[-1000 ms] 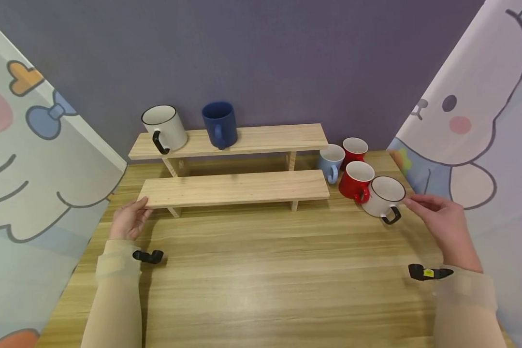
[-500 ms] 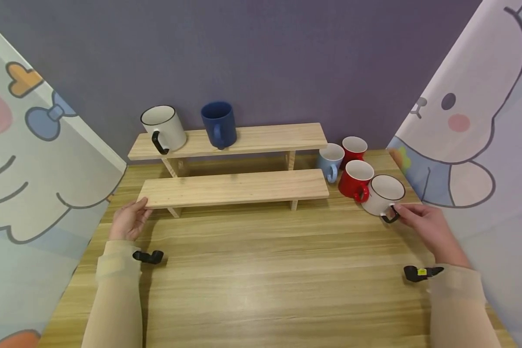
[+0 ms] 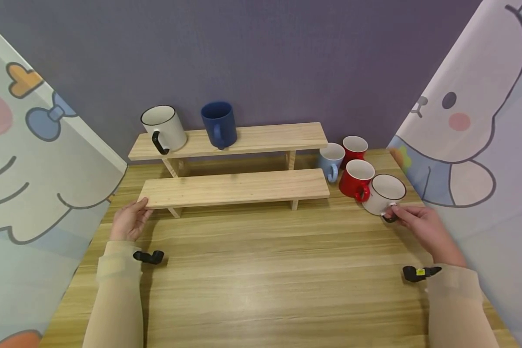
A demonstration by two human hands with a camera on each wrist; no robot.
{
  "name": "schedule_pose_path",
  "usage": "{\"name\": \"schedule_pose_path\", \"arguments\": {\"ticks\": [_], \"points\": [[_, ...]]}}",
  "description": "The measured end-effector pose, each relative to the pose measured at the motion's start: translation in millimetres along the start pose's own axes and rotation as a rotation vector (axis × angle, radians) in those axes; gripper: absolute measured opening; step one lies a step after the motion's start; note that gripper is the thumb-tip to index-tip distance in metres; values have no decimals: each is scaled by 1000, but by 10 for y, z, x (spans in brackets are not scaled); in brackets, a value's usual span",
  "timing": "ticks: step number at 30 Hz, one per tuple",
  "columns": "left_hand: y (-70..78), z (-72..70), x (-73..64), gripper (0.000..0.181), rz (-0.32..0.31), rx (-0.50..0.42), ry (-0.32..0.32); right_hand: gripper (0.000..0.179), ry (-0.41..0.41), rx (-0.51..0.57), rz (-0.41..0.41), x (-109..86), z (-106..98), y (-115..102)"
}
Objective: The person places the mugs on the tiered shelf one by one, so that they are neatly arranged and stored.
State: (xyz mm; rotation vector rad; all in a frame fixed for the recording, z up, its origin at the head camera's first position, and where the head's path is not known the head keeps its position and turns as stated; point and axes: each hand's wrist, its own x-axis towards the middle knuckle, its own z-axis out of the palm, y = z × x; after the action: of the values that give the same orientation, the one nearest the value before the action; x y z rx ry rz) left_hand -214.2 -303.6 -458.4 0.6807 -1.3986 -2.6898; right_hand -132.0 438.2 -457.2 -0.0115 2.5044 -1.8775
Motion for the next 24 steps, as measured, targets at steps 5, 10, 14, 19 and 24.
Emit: {"name": "schedule_pose_path", "arguments": {"ticks": [5, 10, 14, 19, 24], "points": [[10, -3, 2, 60, -2, -18, -1, 23, -62, 253, -42, -4, 25, 46], [13, -2, -7, 70, -3, -17, -6, 26, -109, 408, -55, -10, 48, 76], [13, -3, -10, 75, -6, -15, -11, 27, -116, 430, -69, -23, 56, 106], [7, 9, -12, 74, -3, -4, -12, 29, -109, 499, -96, -43, 63, 129], [8, 4, -5, 74, -3, -9, -9, 29, -72, 524, -118, -69, 62, 114]]}}
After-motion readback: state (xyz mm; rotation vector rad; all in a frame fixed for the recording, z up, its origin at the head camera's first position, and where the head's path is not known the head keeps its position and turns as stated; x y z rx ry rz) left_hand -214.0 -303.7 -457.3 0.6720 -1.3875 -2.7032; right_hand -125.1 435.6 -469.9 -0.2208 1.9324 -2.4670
